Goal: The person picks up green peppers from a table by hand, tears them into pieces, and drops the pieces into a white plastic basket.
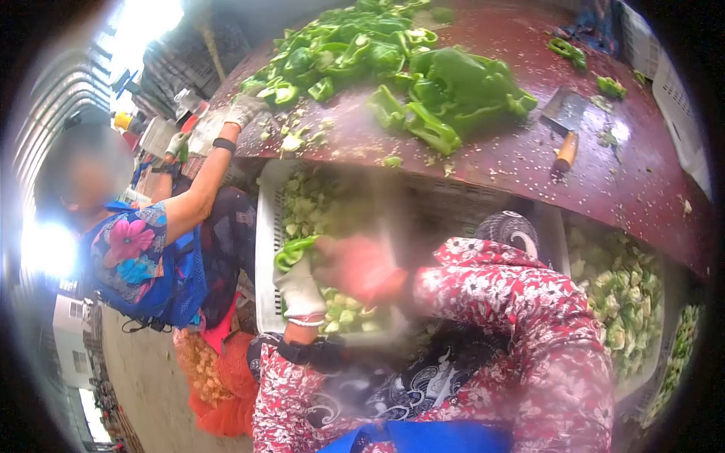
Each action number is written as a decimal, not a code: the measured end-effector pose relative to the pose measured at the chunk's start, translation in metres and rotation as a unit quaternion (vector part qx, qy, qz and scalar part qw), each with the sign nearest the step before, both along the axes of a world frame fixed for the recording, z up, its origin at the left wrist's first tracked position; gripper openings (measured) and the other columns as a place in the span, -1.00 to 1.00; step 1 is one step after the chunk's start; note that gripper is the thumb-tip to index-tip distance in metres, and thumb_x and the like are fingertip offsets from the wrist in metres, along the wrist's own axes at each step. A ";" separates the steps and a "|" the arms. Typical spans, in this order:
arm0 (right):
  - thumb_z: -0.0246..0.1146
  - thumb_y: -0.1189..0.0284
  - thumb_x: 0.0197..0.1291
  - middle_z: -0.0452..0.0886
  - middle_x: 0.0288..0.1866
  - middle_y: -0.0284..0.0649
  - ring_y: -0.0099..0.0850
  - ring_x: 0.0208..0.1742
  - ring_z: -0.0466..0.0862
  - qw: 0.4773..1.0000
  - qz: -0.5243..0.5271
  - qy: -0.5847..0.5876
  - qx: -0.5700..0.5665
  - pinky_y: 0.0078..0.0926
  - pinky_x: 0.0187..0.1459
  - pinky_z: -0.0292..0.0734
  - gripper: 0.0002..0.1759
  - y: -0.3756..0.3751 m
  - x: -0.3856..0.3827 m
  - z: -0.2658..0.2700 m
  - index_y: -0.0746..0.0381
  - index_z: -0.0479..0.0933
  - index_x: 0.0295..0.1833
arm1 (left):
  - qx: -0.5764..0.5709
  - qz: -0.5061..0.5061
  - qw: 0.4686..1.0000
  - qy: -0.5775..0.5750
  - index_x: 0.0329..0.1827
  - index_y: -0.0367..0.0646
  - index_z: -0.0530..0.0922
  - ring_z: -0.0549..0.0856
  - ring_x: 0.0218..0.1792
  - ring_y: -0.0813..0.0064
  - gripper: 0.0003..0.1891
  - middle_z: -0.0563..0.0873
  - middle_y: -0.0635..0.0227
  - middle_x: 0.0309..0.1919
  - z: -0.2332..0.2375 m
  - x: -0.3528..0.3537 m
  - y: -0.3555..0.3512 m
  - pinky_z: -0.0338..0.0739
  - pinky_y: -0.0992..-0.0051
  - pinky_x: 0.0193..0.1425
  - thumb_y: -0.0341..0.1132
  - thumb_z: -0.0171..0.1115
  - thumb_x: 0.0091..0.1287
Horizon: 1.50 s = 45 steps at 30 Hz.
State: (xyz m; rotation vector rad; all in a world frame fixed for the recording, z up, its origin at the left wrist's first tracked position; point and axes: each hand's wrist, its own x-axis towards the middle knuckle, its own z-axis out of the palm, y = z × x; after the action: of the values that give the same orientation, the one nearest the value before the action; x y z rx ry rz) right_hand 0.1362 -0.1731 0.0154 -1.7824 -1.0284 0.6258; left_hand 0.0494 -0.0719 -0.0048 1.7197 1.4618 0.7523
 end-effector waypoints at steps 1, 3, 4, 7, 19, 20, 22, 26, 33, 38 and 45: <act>0.16 0.18 0.31 0.68 -0.25 -0.01 -0.06 -0.21 0.69 0.999 0.030 -0.032 -0.022 -0.11 -0.09 0.56 -0.67 0.000 0.001 0.005 0.16 0.50 0.04 | -0.004 -0.091 0.973 -0.211 -0.02 -0.30 0.61 0.68 -0.31 0.51 -0.80 0.72 0.24 -0.25 0.013 -0.002 -0.005 0.63 0.42 -0.21 -0.47 0.29 0.33; 0.15 0.20 0.32 0.68 -0.25 0.01 -0.05 -0.16 0.70 0.990 0.084 -0.107 -0.048 -0.09 -0.09 0.54 -0.67 0.008 0.003 0.002 0.23 0.49 -0.01 | -0.105 0.024 0.966 -0.234 -0.05 -0.28 0.60 0.68 -0.26 0.52 -0.82 0.71 0.28 -0.23 0.047 0.007 -0.020 0.62 0.44 -0.14 -0.50 0.29 0.32; 0.15 0.20 0.32 0.68 -0.25 0.01 -0.05 -0.16 0.70 0.990 0.070 -0.112 -0.050 -0.09 -0.09 0.54 -0.67 0.006 0.006 0.012 0.23 0.49 -0.01 | -0.207 0.140 0.937 -0.244 -0.07 -0.27 0.59 0.67 -0.21 0.53 -0.84 0.71 0.31 -0.21 0.056 0.016 -0.026 0.60 0.47 -0.07 -0.52 0.29 0.31; 0.13 0.30 0.29 0.68 -0.24 0.04 -0.01 -0.12 0.69 0.982 0.061 -0.068 -0.164 -0.07 -0.08 0.54 -0.70 0.002 0.010 0.034 0.29 0.50 -0.02 | -0.036 -0.149 0.966 -0.210 0.00 -0.30 0.53 0.64 -0.18 0.53 -0.78 0.64 0.35 -0.16 0.002 -0.005 -0.008 0.57 0.52 -0.06 -0.54 0.26 0.31; 0.21 0.27 0.23 0.69 -0.21 0.03 -0.07 -0.14 0.71 0.995 0.012 -0.054 -0.079 -0.19 -0.08 0.59 -0.61 0.016 0.000 0.003 0.21 0.51 0.12 | -0.070 -0.039 0.972 -0.221 0.01 -0.25 0.60 0.69 -0.23 0.48 -0.79 0.71 0.26 -0.16 -0.028 -0.006 0.020 0.60 0.48 -0.16 -0.51 0.25 0.33; 0.21 0.24 0.27 0.69 -0.15 0.05 -0.11 -0.08 0.71 0.996 0.024 -0.051 -0.069 -0.22 0.00 0.60 -0.55 0.017 0.001 0.003 0.22 0.50 0.20 | -0.069 -0.036 0.972 -0.221 0.01 -0.25 0.60 0.69 -0.23 0.48 -0.79 0.71 0.26 -0.16 -0.013 -0.003 0.016 0.60 0.48 -0.16 -0.51 0.25 0.33; 0.25 0.25 0.25 0.69 -0.09 0.03 -0.18 -0.05 0.72 0.999 0.029 -0.017 -0.040 -0.29 0.04 0.60 -0.50 0.017 0.005 0.005 0.22 0.47 0.26 | -0.193 0.018 0.921 -0.337 0.06 -0.26 0.60 0.70 -0.23 0.45 -0.75 0.71 0.26 -0.15 0.016 -0.005 0.009 0.61 0.43 -0.13 -0.50 0.24 0.33; 0.37 0.31 0.19 0.68 0.09 -0.05 -0.34 0.07 0.69 0.995 0.023 0.067 0.071 -0.44 0.15 0.57 -0.38 0.032 0.004 -0.029 0.23 0.43 0.36 | -0.144 -0.162 0.947 -0.238 0.05 -0.25 0.64 0.71 -0.21 0.38 -0.71 0.73 0.26 -0.18 0.041 -0.029 0.017 0.62 0.40 -0.09 -0.54 0.23 0.25; 0.36 0.48 0.16 0.58 -0.32 -0.38 -0.67 -0.32 0.52 0.962 -0.014 0.230 0.145 -0.62 -0.30 0.47 -0.69 0.035 -0.012 0.015 0.25 0.49 0.01 | 0.116 -0.170 0.972 0.115 -0.11 -0.18 0.69 0.73 -0.28 0.48 -0.78 0.74 0.28 -0.38 -0.003 -0.046 0.040 0.62 0.47 -0.16 -0.32 0.10 0.42; 0.32 0.53 0.22 0.54 -0.39 -0.43 -0.69 -0.40 0.46 0.953 -0.035 0.260 0.155 -0.68 -0.37 0.40 -0.74 0.048 -0.029 0.028 0.27 0.49 0.01 | -0.185 -0.002 0.918 -0.351 0.03 -0.14 0.61 0.65 -0.29 0.56 -0.78 0.66 0.40 -0.27 0.008 -0.042 0.037 0.60 0.50 -0.29 -0.27 0.22 0.41; 0.32 0.49 0.24 0.52 -0.46 -0.41 -0.70 -0.49 0.39 0.930 -0.160 0.301 0.139 -0.68 -0.50 0.29 -0.79 0.072 -0.018 0.017 0.25 0.45 -0.09 | -0.163 0.074 0.828 -0.532 0.00 -0.19 0.62 0.63 -0.57 0.61 -0.80 0.72 0.30 -0.31 0.017 -0.060 0.057 0.51 0.68 -0.60 -0.41 0.31 0.34</act>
State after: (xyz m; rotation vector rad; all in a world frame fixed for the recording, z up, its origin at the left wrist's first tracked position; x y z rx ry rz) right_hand 0.1185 -0.1015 0.0326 -1.3358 -0.3715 0.7163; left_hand -0.0103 -0.0148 0.0123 0.6600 0.8285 1.1904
